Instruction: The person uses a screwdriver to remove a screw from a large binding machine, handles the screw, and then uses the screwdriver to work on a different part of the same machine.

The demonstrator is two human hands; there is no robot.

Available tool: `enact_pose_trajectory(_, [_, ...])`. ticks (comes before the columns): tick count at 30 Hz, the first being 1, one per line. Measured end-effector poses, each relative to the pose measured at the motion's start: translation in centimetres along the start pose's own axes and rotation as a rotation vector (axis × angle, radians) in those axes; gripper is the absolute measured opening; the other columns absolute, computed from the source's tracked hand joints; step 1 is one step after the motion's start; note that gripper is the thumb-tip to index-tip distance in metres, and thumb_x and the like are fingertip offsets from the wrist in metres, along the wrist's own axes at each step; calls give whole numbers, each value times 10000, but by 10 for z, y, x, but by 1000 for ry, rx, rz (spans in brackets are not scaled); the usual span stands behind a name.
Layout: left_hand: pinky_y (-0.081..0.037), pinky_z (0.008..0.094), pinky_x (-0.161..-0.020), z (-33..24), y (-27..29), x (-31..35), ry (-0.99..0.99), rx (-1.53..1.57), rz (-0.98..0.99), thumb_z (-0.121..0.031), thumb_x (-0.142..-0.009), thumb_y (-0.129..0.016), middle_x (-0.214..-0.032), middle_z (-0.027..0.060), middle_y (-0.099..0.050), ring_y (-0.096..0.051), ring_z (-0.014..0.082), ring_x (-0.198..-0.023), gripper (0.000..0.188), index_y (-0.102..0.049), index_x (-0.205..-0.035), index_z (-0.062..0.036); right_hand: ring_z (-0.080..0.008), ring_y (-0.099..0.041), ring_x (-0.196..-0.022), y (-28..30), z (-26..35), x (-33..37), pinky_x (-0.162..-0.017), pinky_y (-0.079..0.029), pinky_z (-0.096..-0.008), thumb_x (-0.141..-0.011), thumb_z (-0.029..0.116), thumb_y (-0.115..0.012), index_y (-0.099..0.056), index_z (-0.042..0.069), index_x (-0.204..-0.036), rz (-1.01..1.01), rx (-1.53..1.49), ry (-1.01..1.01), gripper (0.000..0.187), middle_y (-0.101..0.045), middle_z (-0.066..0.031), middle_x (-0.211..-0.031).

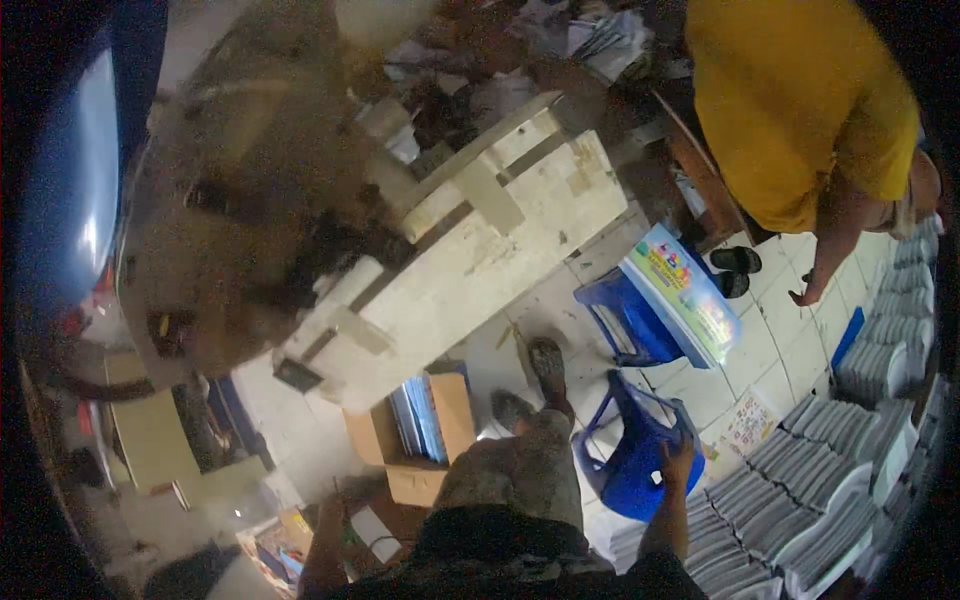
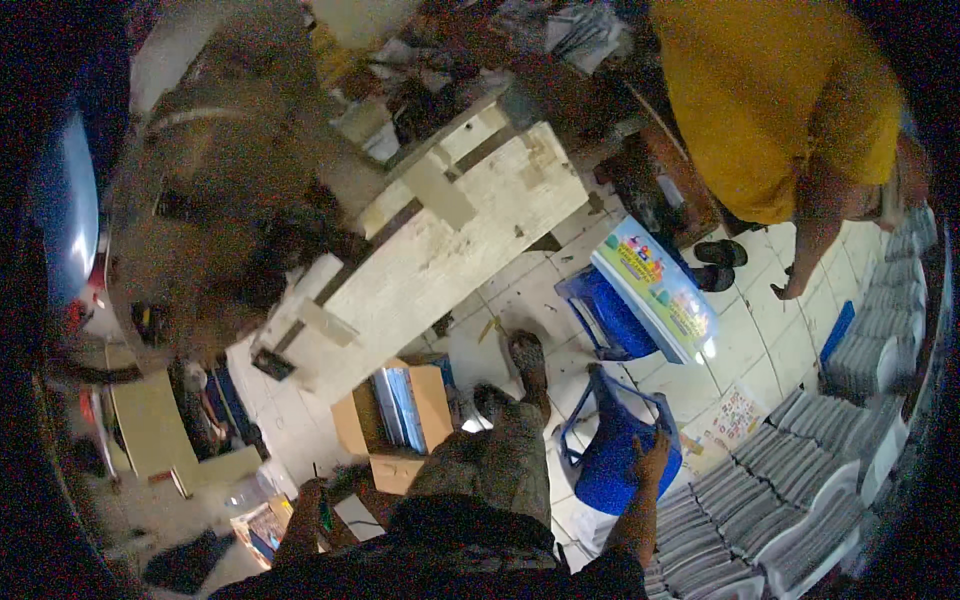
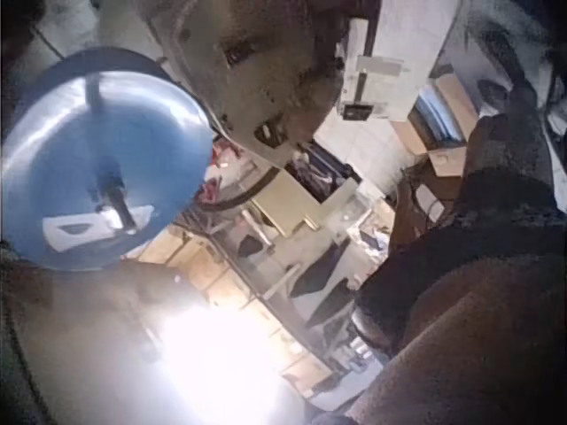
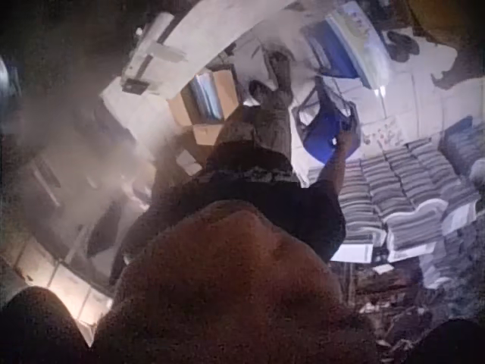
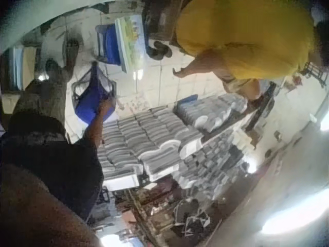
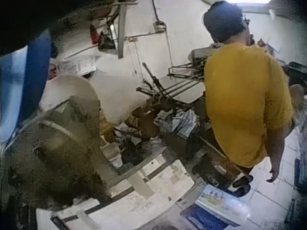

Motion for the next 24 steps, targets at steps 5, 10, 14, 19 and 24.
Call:
enact_pose_trajectory(5, [-411, 296, -417, -72, -16, -21, -187, 62, -195, -286, -916, -625, -774, 95, -652, -504, 139, -476, 264, -678, -994, -39, -436, -456, -1235, -5, -55, 6, -1048, -372, -462, -883, 413, -604, -422, -65, -1329, -430, -216, -457, 678, -469, -301, -1331])
enact_pose_trajectory(10, [-441, 269, -453, -173, -56, 5, -233, 575, 275, -96, -931, -504, -1149, 120, -631, -613, 161, -633, 269, -606, -1174, -42, -406, -577, -1079, -48, -56, 29, -908, -461, -462, -808, 526, -634, -537, -29, -1199, 146, 65, -663, 686, -587, -283, -1150])
enact_pose_trajectory(14, [-427, 267, -448, -189, -89, 14, -244, 379, -226, -123, -932, -504, -1111, 107, -620, -589, 154, -617, 243, -601, -1143, -50, -381, -637, -936, -34, 45, -14, -797, -498, -461, -772, 545, -669, -594, -21, -1075, 384, -84, -549, 646, -650, -254, -986])
enact_pose_trajectory(19, [-410, 265, -442, -251, -150, -12, -192, 384, -263, -157, -934, -504, -1064, 91, -606, -561, 144, -596, 215, -594, -1104, -61, -359, -653, -900, -110, -13, -12, -790, -527, -430, -804, 386, -657, -656, 36, -1062, 374, 87, 535, 435, -672, -200, -993])
enact_pose_trajectory(24, [-393, 263, -436, -290, -165, -16, -270, 359, -339, -190, -936, -504, -1017, 75, -592, -532, 135, -576, 195, -587, -1066, -71, -398, -607, -949, -93, 211, -147, -814, -502, -454, -799, 177, -622, -591, 6, -1119, 122, -324, -17, 365, -636, -231, -1014])
Point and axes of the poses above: each hand's wrist, its own x-axis away from the middle knuckle, its own y-axis out of the back of the hand, z = x × y, the point moved 1 cm from there along -x, towards the middle knuckle
